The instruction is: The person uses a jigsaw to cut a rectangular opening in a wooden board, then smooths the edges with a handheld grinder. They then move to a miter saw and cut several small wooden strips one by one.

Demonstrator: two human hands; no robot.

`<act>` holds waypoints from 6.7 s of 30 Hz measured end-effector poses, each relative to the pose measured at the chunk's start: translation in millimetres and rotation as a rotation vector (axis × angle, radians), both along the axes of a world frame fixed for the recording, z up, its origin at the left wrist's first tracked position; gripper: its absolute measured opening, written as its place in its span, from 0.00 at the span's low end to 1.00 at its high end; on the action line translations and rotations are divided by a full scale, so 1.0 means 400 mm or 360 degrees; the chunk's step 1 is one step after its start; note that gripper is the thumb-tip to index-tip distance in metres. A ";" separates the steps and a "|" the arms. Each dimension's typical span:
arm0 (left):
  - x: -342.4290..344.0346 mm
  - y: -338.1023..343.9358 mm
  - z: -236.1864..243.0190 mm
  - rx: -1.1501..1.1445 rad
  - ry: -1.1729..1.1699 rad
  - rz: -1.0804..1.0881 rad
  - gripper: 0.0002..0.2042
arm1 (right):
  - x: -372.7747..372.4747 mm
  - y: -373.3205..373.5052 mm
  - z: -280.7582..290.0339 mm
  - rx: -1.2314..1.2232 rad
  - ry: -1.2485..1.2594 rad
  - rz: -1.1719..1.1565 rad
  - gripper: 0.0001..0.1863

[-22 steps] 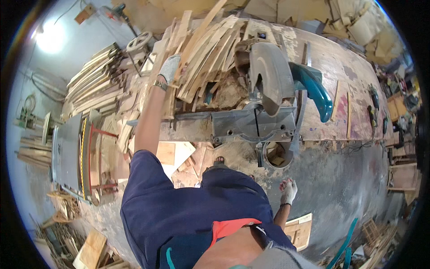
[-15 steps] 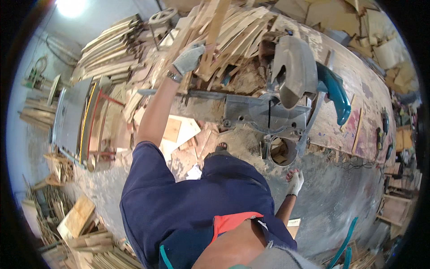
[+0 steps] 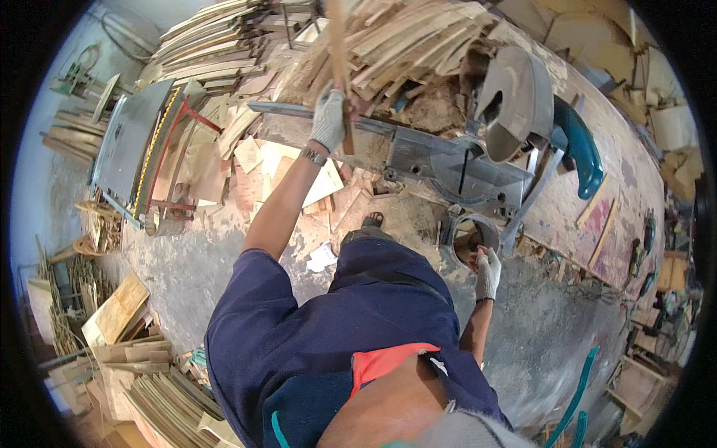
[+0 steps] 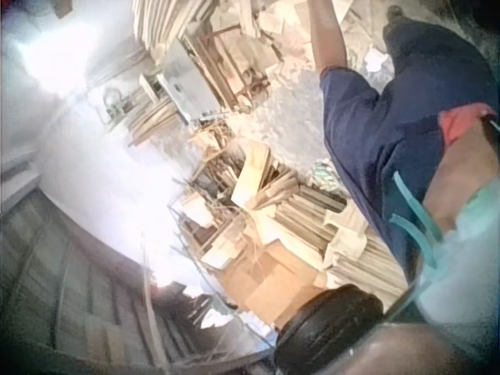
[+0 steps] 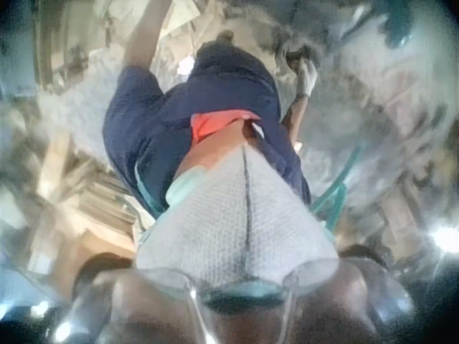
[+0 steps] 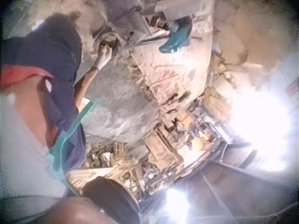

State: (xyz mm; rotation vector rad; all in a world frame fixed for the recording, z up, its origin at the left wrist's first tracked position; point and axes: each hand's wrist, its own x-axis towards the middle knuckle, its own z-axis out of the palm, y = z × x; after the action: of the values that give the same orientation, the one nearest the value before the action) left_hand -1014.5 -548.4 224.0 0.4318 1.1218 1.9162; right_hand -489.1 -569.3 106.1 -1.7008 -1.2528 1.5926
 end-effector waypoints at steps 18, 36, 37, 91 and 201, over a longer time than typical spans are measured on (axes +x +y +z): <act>0.203 0.031 -0.203 -0.0498 0.2922 -0.0788 0.14 | 0.165 0.109 0.222 0.0826 -0.0104 -0.0979 0.20; -0.007 0.122 -0.289 -0.0822 0.3142 -0.0921 0.16 | -0.269 0.454 0.948 0.0645 -0.1196 0.0843 0.29; -0.020 0.108 -0.295 -0.0846 0.3139 -0.0920 0.16 | -0.254 0.460 0.914 0.0646 -0.1123 0.0821 0.29; 0.258 -0.564 -0.316 -0.1396 0.2077 -0.0095 0.12 | -0.168 0.363 0.013 0.1484 -0.1692 0.0982 0.23; 0.412 -0.138 -0.136 -0.0458 0.0652 -0.0683 0.23 | -0.430 -0.017 0.203 -0.0185 0.0704 0.0922 0.33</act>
State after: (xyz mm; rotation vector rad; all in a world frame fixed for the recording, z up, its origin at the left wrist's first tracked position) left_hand -849.5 -603.4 169.7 0.8517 1.4090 1.3003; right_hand -661.0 -576.2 187.5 -0.9868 -1.5080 2.2538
